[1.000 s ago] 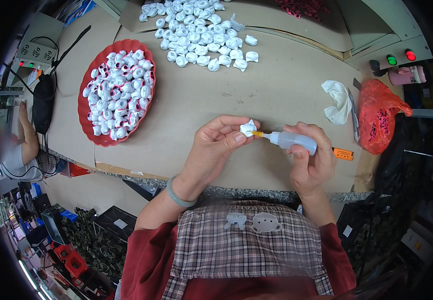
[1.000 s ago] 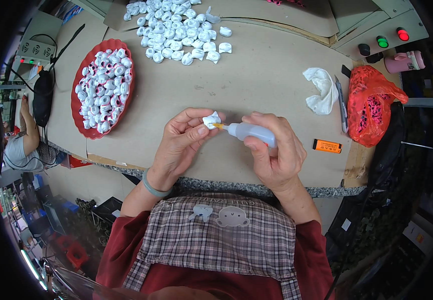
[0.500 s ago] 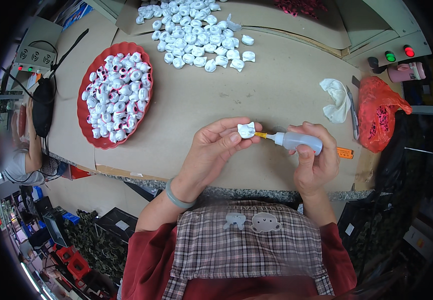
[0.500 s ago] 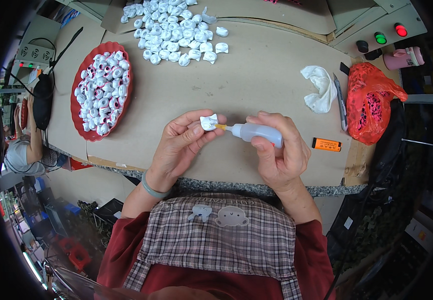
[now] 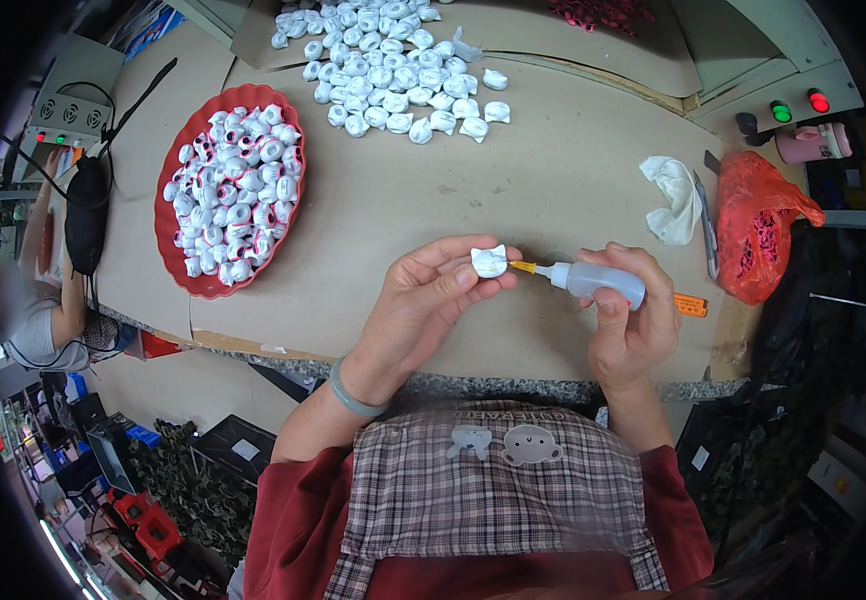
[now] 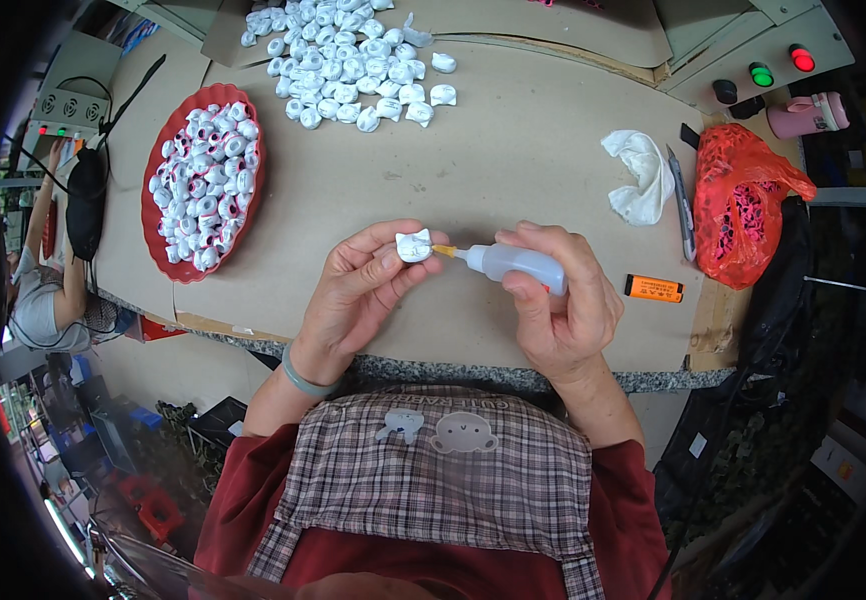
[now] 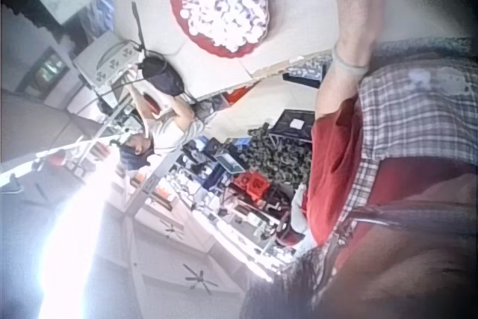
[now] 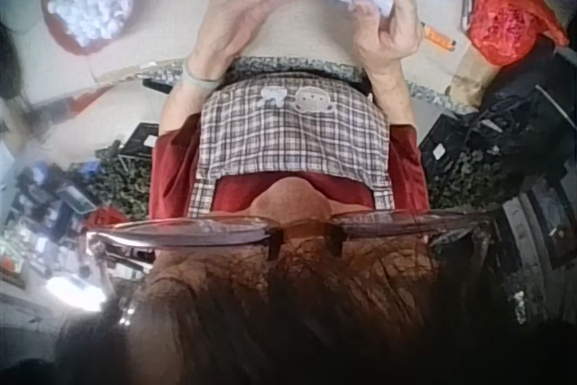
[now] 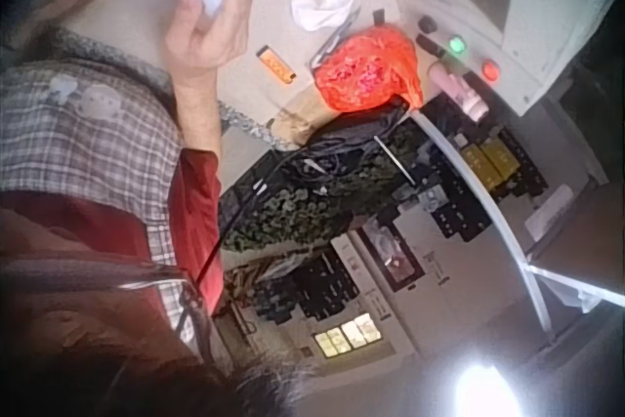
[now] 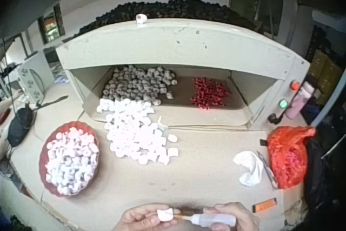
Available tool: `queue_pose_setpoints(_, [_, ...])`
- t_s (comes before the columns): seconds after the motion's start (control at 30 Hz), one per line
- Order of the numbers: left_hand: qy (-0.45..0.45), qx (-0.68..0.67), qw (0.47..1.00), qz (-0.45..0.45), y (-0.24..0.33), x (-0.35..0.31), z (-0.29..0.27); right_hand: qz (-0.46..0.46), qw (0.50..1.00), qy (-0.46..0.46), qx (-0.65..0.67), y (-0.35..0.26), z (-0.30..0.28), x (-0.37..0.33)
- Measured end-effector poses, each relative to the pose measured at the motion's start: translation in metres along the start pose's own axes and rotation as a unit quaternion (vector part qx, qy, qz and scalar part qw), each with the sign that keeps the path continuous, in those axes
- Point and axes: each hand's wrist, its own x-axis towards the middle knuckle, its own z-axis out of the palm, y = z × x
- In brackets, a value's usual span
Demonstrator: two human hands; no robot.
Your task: Use a glue bottle to attach small decorative pink inserts into white plastic cat-shaped toy figurines.
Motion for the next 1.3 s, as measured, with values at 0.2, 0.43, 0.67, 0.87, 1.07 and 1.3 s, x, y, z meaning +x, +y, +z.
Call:
queue_pose_setpoints(0.2, [0.001,0.021,1.0,0.014,-0.001,0.001,0.0,-0.012,0.999,-0.028,-0.028,-0.003,-0.003,0.002])
queue_pose_setpoints(0.43, [0.007,0.007,1.0,0.008,0.0,0.001,0.002,0.018,0.999,-0.048,0.015,-0.003,0.0,0.004])
queue_pose_setpoints(0.67, [-0.003,0.004,1.0,-0.001,0.001,0.001,0.002,0.052,0.996,-0.039,0.053,-0.001,0.002,0.004])
queue_pose_setpoints(0.87, [-0.002,-0.02,1.0,-0.002,0.004,0.001,0.002,0.174,0.94,0.047,0.288,0.007,0.0,0.018])
queue_pose_setpoints(1.07, [-0.012,-0.009,1.0,0.002,0.005,0.0,-0.003,0.288,0.886,0.047,0.36,0.02,-0.003,0.029])
queue_pose_setpoints(1.3, [0.002,0.004,1.0,0.005,0.011,0.003,0.001,0.349,0.886,-0.031,0.303,0.028,-0.004,0.057])
